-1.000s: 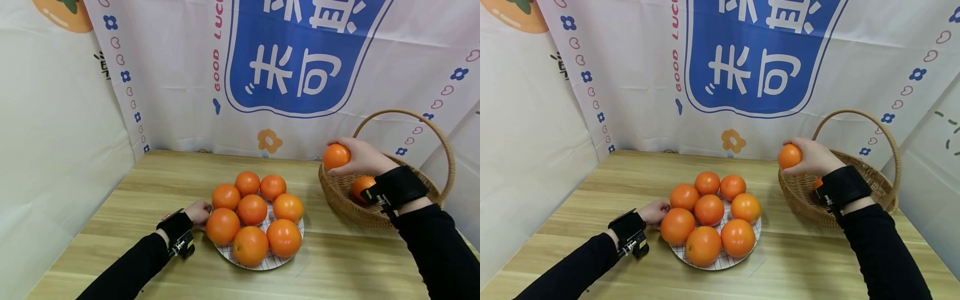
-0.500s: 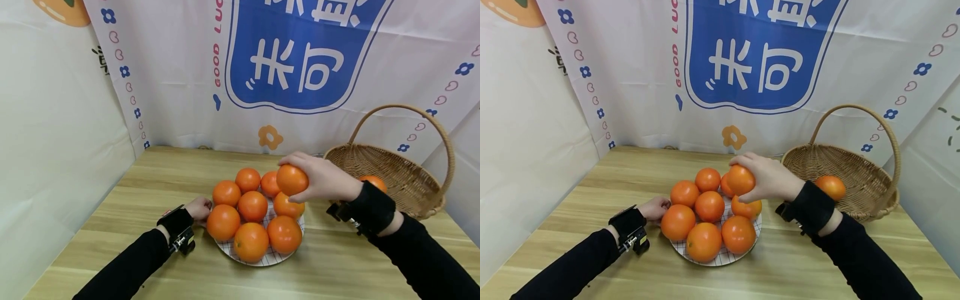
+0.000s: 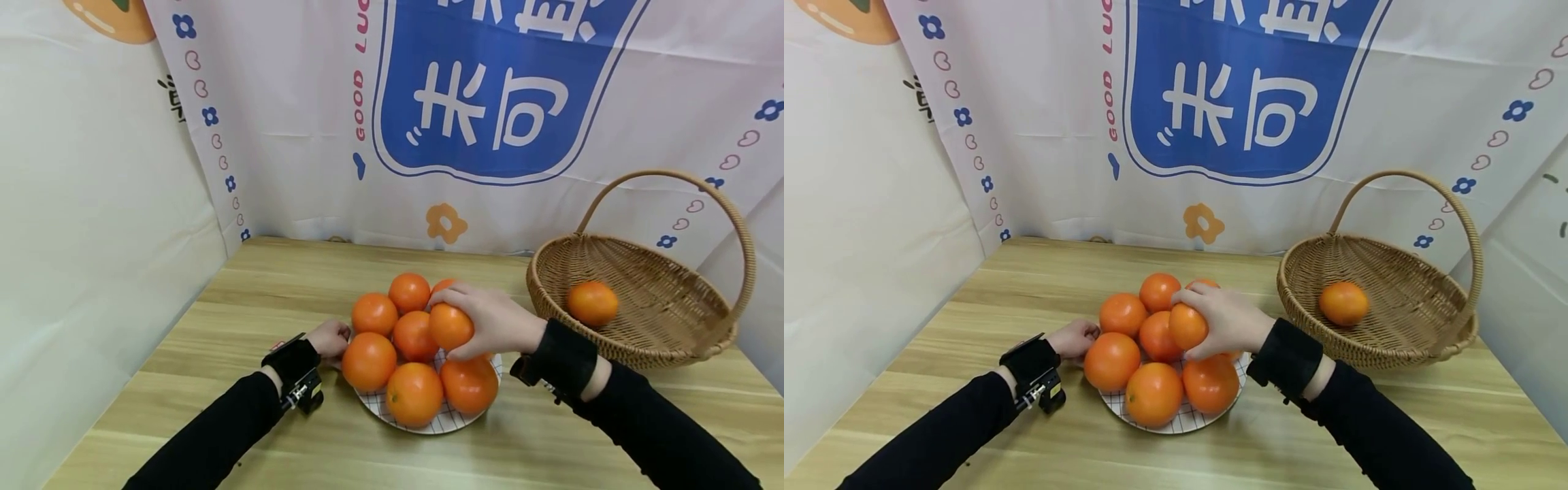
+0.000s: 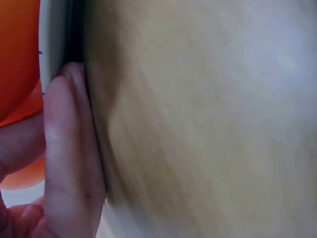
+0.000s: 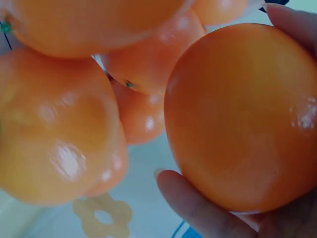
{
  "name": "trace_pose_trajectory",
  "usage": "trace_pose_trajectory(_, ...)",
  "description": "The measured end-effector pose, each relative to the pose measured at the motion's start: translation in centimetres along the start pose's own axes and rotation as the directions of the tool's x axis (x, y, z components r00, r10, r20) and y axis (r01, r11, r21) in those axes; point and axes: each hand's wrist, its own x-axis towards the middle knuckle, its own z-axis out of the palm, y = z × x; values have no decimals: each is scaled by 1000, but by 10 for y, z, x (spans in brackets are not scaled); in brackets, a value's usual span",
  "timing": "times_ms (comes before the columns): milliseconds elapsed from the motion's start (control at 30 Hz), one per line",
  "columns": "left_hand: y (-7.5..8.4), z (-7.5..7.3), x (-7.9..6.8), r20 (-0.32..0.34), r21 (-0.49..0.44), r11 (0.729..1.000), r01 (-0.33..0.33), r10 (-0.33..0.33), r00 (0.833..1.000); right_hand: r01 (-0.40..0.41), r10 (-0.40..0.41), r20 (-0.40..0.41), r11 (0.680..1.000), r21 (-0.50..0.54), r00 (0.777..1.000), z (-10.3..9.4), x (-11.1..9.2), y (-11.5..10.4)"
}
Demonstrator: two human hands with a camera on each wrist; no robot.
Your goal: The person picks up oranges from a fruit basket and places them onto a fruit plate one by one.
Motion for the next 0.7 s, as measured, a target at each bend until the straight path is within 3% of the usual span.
trace_pose_trajectory(100, -44, 8, 29, 22, -41, 997, -63, 64, 998, 13, -13, 3, 1000, 9, 1000, 5, 1, -1)
trace_pose_trajectory(133, -49, 9, 34, 21, -38, 999, -20, 21, 1000, 24, -24, 0, 1000, 11, 1000, 6, 2, -2)
trace_pose_trajectory(233, -79, 15, 54, 45, -125, 992, 2, 4, 999, 59, -59, 3, 998, 10, 998, 9, 6, -9)
trace_pose_trajectory(400, -111, 23, 76, 37, -161, 986, 49, -44, 998, 103, -103, 51, 995, 8, 993, 14, 19, -26)
trace_pose_trajectory(533, -107, 24, 74, 36, -128, 991, 46, -41, 999, 116, -117, 71, 993, 9, 991, 18, 28, -37)
trace_pose_trajectory(567, -86, 19, 57, 31, -112, 993, 35, -31, 999, 120, -121, 74, 993, 13, 990, 19, 30, -40)
trace_pose_trajectory(700, -55, 11, 34, 44, -109, 994, -28, 33, 998, 116, -118, 90, 993, 29, 989, 21, 34, -45)
